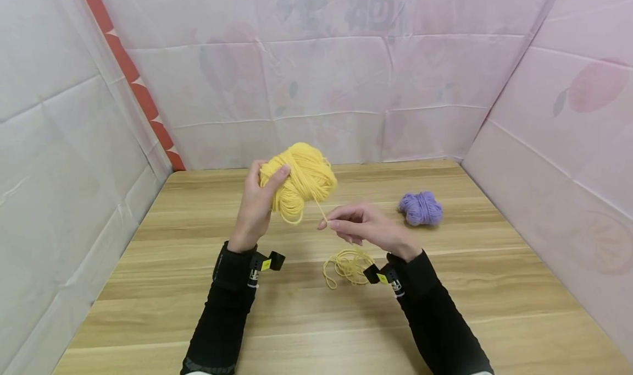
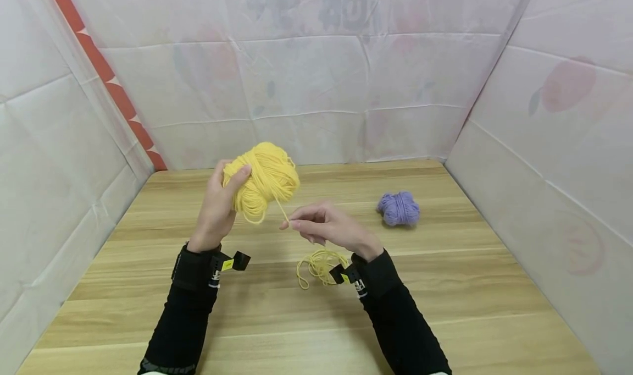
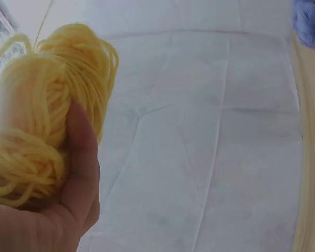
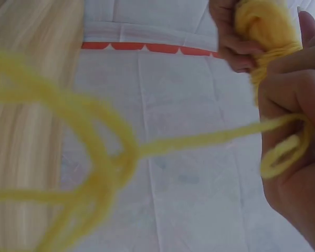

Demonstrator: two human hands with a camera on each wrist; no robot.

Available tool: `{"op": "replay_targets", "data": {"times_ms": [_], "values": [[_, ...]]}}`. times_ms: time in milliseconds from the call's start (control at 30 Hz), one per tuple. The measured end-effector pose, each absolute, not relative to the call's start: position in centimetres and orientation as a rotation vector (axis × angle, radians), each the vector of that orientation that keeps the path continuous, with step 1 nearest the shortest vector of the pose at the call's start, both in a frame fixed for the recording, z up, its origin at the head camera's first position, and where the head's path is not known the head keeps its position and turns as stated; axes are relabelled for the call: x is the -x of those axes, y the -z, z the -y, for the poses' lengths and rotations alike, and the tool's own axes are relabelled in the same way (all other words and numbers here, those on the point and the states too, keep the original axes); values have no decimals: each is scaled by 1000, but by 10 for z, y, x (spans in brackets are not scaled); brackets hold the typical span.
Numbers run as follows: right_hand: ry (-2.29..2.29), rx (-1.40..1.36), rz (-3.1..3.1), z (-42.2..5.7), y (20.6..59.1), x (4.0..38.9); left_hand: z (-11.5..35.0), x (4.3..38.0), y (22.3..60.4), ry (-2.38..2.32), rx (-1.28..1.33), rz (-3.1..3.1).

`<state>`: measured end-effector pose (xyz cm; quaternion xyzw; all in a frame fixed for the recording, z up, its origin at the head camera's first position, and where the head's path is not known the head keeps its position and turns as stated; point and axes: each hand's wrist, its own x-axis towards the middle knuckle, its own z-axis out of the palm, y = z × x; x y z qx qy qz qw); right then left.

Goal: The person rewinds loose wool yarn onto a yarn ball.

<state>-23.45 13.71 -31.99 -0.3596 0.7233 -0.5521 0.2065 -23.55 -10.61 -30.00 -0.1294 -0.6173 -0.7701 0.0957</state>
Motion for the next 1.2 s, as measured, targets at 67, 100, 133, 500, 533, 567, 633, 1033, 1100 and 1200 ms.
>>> {"op": "replay_targets", "data": {"times_ms": [67,100,133,500,533,567,633,1033,1100,1200], "values": [[1521,1001,-2010,-136,324,238,106,234,299,2341,416,1786],[1517,1001,-2006,-135,325,240,106,234,298,2366,436,1775],[1517,1003,-2005,-134,327,242,106,233,297,2387,460,1773],[1731,808,-1834,-136,338,252,103,227,293,2485,808,2006],[1752,792,-1810,-136,339,252,103,226,293,2485,827,2026],[1774,773,-1781,-136,340,253,104,226,294,2487,846,2039],[1815,740,-1703,-139,342,255,105,226,294,2508,881,2027],[1964,782,-1425,-152,352,271,115,222,291,2494,1038,2103],[2000,750,-1403,-153,352,273,115,222,290,2470,1067,2183],[2054,692,-1388,-155,352,274,115,223,291,2428,1100,2298]]}}
